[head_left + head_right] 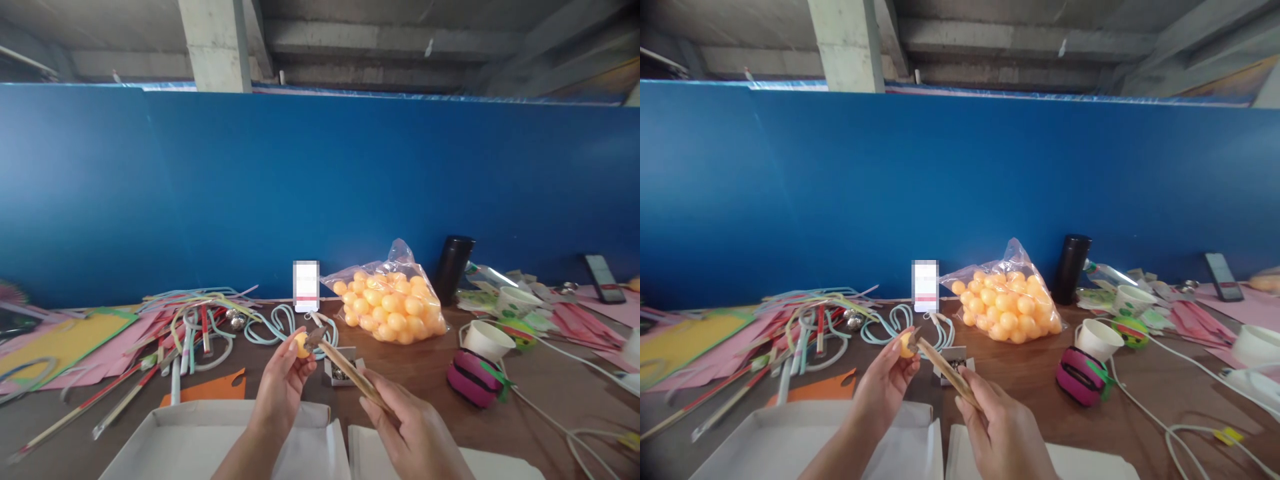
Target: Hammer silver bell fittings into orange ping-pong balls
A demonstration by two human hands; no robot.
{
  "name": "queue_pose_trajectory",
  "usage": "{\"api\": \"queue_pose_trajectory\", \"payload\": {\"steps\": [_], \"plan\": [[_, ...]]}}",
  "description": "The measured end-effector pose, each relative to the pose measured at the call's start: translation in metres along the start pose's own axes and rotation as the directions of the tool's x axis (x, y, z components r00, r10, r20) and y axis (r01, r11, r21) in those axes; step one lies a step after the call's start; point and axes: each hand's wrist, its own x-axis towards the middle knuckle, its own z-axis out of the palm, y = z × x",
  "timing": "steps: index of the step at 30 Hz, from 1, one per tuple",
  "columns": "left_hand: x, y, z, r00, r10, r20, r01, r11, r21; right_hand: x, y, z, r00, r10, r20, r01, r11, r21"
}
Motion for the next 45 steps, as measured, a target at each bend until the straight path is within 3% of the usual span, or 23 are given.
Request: {"api": "queue_pose_trajectory", "payload": {"steps": [14,20,27,45], "plan": [[-0.0022,0.0010,0.0018,1.000,-0.009,0.013,0.009,1.000,-0.017,-0.0007,0.0009,-0.0004,0.996,-0.024,-0.084,0.025,1.000,0.002],[-0.0011,-0.0002,0.0008,1.000,-0.014,0.012,0.014,1.000,-0.016,-0.0005,0.0015,0.0019,0.997,-0.055,-0.057,0.054,0.998,-0.013],[-0.0006,-0.0016,-0.0006,1.000,-0.016,0.005,0.016,1.000,-0.009,0.0012,0.0020,0.0020,1.000,0.011,-0.027,-0.012,1.000,-0.021],[-0.0003,-0.0020,-0.0006,1.000,-0.019,-0.008,0.019,1.000,0.018,-0.0003,0.0027,0.0028,1.000,0.016,0.001,-0.016,1.000,-0.022]]}}
